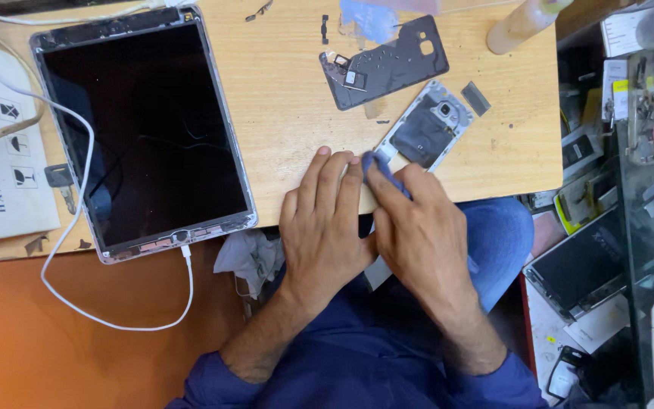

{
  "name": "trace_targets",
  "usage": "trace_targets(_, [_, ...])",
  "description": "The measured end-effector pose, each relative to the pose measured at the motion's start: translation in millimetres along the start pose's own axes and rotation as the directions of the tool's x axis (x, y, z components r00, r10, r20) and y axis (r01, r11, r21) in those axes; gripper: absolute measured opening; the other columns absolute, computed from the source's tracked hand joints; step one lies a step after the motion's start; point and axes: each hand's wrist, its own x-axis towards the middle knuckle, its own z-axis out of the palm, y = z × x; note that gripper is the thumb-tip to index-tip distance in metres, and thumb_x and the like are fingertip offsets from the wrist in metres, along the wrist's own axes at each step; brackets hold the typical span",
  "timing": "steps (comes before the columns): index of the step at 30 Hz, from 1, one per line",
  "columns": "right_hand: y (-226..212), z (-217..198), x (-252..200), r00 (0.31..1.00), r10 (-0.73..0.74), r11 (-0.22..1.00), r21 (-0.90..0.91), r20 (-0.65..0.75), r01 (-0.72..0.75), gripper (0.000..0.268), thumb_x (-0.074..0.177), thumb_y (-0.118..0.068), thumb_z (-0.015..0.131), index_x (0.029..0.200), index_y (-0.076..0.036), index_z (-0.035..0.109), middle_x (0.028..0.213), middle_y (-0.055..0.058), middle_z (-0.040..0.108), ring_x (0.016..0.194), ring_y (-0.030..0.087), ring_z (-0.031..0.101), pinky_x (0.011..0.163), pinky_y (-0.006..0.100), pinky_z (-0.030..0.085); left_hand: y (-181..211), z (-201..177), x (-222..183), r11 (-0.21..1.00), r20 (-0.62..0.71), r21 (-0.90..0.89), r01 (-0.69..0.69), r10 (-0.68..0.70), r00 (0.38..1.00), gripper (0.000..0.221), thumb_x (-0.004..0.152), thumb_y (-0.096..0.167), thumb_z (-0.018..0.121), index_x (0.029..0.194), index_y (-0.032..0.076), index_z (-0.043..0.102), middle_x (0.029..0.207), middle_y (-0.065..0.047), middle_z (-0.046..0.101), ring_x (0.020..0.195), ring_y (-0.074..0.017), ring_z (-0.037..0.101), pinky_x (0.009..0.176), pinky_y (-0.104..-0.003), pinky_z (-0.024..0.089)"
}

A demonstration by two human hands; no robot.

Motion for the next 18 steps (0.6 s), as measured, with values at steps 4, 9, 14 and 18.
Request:
trace_targets(4, [14, -12, -6, 0.999, -0.005, 0.954, 0.3, -0.042, 0.017, 0.038, 0.087, -0.005, 0.063, 0.123, -0.011, 0.071, 0.103, 0.011, 0.063, 0.092, 0.027, 0.067, 0.079, 0.04, 0.056, 2, 4, 2, 1.0, -0.039, 0.002, 0.007, -0.007, 0.999, 0.072, 0.082, 0.051, 0.08, 0.13, 0.001, 0.062, 0.138, -0.012, 0.058, 0.137, -0.0311, 0.052, 0.096, -0.044, 0.043])
trace_targets(9, [38, -12, -3, 0.993, -0.046, 0.994, 0.089, -0.112, 0.056, 0.043, 0.081, -0.006, 0.068, 0.124, -0.01, 0.074, 0.095, 0.013, 0.06, 0.087, 0.03, 0.063, 0.073, 0.042, 0.053, 3, 5, 3, 0.999, -0.039, 0.041, -0.005, 0.006, 0.999, 0.07, 0.08, 0.05, 0.081, 0.127, 0.001, 0.063, 0.135, -0.012, 0.058, 0.135, -0.0317, 0.053, 0.095, -0.045, 0.044])
trace_targets(14, [39, -7, 5, 0.976, -0.219, 0.976, 0.017, -0.02, 0.219, 0.043, 0.076, -0.012, 0.074, 0.118, -0.011, 0.075, 0.096, 0.01, 0.061, 0.088, 0.03, 0.061, 0.073, 0.042, 0.052, 3, 1, 4, 1.0, 0.013, 0.021, -0.014, 0.013, 1.0, 0.076, 0.072, 0.05, 0.081, 0.127, 0.001, 0.064, 0.135, -0.012, 0.058, 0.135, -0.0318, 0.052, 0.094, -0.045, 0.043])
trace_targets(18, [34, -14, 11, 0.973, -0.229, 0.973, -0.03, -0.013, 0.229, 0.041, 0.077, -0.013, 0.073, 0.118, -0.015, 0.077, 0.098, 0.009, 0.062, 0.087, 0.029, 0.06, 0.072, 0.041, 0.05, 1, 0, 4, 0.999, 0.028, 0.025, -0.032, 0.031, 0.999, 0.076, 0.076, 0.05, 0.082, 0.13, 0.001, 0.063, 0.137, -0.012, 0.058, 0.137, -0.0311, 0.051, 0.097, -0.045, 0.042])
